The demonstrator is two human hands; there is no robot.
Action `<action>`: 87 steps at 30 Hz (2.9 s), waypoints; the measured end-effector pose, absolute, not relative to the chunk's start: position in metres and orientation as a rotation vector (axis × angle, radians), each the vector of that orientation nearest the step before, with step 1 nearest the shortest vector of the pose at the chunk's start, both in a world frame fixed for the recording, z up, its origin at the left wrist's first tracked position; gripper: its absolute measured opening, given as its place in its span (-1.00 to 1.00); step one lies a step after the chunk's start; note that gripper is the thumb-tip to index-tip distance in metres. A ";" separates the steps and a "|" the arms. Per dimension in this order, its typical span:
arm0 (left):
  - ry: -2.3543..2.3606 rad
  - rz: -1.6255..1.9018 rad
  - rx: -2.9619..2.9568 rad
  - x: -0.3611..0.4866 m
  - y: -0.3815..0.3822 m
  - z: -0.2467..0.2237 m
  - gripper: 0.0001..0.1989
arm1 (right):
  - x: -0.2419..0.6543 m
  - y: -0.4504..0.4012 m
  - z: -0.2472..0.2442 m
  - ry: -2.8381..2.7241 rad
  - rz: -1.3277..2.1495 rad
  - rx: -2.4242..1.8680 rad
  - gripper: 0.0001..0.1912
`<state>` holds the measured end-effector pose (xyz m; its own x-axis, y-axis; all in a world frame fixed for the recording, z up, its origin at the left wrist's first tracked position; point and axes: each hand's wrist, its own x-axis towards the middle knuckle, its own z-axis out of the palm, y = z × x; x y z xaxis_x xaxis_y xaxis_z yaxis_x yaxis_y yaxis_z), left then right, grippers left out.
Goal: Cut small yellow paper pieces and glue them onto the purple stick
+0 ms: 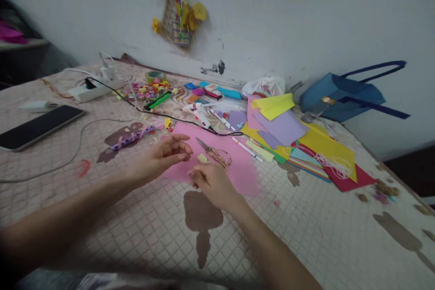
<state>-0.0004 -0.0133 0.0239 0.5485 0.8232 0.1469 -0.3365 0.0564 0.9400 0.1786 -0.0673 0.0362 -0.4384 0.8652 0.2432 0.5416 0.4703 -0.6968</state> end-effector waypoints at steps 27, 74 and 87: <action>0.858 0.928 1.786 -0.004 -0.013 0.021 -0.76 | 0.202 -0.054 0.037 -1.882 0.471 -1.407 -0.75; 0.852 0.686 1.239 0.018 -0.008 0.021 -0.71 | 0.183 -0.051 0.014 -1.089 1.259 -1.196 -0.76; 0.791 0.749 0.932 0.016 -0.006 0.016 -0.74 | 0.175 -0.054 0.011 -0.996 1.307 -1.122 -0.73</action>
